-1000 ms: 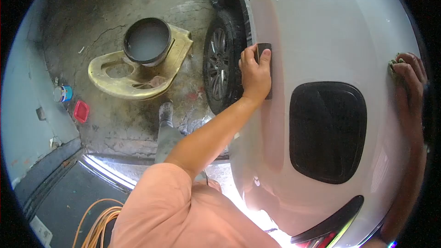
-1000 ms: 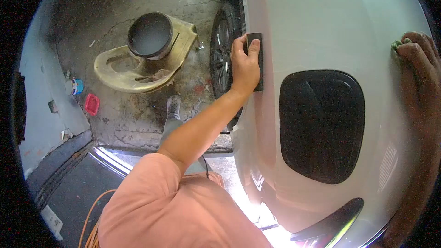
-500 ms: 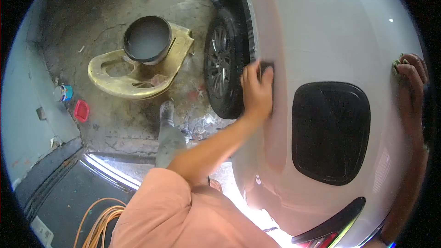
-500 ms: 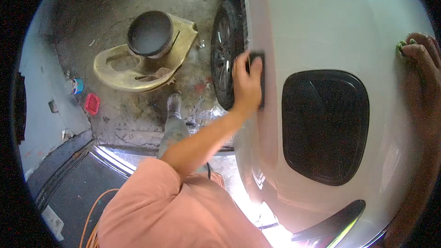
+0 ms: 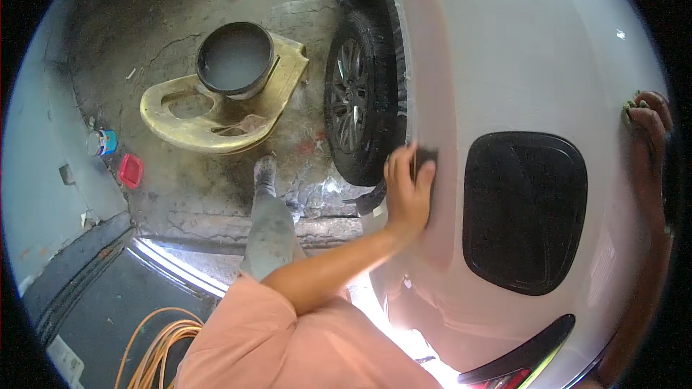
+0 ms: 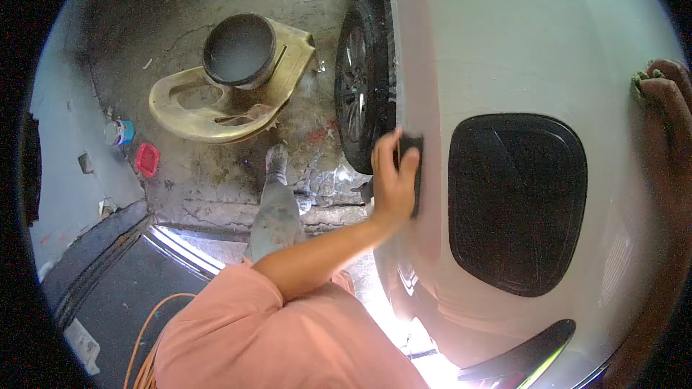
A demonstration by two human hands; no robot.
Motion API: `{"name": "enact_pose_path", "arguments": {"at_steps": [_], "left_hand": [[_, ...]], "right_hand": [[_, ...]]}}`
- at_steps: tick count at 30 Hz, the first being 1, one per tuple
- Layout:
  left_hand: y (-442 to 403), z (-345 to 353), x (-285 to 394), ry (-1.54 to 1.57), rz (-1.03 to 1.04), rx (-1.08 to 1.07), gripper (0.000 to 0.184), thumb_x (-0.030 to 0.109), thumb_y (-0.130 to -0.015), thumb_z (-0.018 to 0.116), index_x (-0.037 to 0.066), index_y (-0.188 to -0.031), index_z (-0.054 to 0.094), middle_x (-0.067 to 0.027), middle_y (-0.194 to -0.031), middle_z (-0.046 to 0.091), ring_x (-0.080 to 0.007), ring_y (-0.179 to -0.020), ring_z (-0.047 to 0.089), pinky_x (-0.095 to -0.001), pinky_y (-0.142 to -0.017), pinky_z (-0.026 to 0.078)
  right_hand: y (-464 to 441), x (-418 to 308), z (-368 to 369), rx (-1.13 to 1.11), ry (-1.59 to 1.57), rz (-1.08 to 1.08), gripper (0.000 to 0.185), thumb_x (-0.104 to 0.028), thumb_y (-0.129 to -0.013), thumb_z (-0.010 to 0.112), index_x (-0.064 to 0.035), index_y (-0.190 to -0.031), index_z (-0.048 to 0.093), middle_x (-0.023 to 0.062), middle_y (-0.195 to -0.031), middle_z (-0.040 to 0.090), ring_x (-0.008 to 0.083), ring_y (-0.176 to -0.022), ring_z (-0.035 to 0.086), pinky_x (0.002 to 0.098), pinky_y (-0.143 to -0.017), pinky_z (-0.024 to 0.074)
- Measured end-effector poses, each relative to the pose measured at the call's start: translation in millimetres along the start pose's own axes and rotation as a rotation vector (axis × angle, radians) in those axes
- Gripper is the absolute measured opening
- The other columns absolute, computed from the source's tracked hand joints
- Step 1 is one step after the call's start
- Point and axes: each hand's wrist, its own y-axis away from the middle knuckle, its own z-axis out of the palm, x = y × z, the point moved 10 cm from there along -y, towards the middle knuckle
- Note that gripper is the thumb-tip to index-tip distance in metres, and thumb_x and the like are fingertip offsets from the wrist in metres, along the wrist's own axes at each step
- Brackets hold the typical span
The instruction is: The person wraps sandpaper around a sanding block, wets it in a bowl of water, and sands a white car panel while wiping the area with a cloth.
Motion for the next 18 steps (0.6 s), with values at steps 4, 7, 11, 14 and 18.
{"name": "enact_pose_path", "arguments": {"at_steps": [4,7,11,14,18], "left_hand": [[-24.3,0.7,10.3,0.037,-0.022,0.042,0.047,0.03,-0.102,0.055,-0.004,-0.134,0.048,-0.0226,-0.13,0.052,-0.0362,-0.123,0.048,-0.0437,-0.108,0.035],[-100.9,9.2,11.3,0.153,-0.086,0.087,0.043,0.031,-0.1,0.058,-0.002,-0.128,0.052,-0.0214,-0.126,0.054,-0.0401,-0.12,0.046,-0.0478,-0.106,0.035],[-74.1,4.1,14.9,0.07,-0.049,0.042,0.049,0.033,-0.102,0.056,-0.003,-0.134,0.049,-0.0222,-0.129,0.053,-0.038,-0.124,0.047,-0.0463,-0.108,0.034],[4.3,-3.3,5.4,0.011,0.016,-0.018,0.051,0.034,-0.103,0.054,-0.003,-0.139,0.046,-0.0221,-0.133,0.051,-0.0359,-0.126,0.047,-0.0458,-0.111,0.032],[-61.7,3.3,13.4,0.099,-0.017,0.057,0.046,0.03,-0.102,0.056,-0.002,-0.134,0.05,-0.0218,-0.13,0.054,-0.036,-0.124,0.049,-0.044,-0.108,0.036]], "right_hand": [[-2.4,-2.7,-2.6,-0.003,0.009,0.029,0.011,-0.009,-0.083,0.067,-0.0085,-0.091,0.074,0.0073,-0.09,0.073,0.0261,-0.091,0.068,0.041,-0.088,0.0488],[0.5,-0.1,-0.8,-0.019,0.009,0.022,0.01,-0.011,-0.083,0.068,-0.0091,-0.091,0.074,0.0068,-0.091,0.073,0.0256,-0.091,0.068,0.0406,-0.089,0.0487],[-1.1,-0.9,-1.4,-0.024,0.032,0.047,0.011,-0.011,-0.083,0.069,-0.0097,-0.092,0.074,0.0059,-0.092,0.074,0.025,-0.091,0.068,0.0401,-0.09,0.0484],[-1.2,-1.2,-0.4,-0.023,0.038,0.036,0.011,-0.011,-0.083,0.069,-0.0099,-0.093,0.075,0.0056,-0.093,0.074,0.0249,-0.091,0.068,0.0397,-0.09,0.0485],[4.1,3.6,0.1,0.002,-0.004,0.02,0.01,-0.01,-0.083,0.068,-0.0089,-0.091,0.074,0.0061,-0.094,0.074,0.0248,-0.09,0.068,0.0401,-0.089,0.0486]]}}
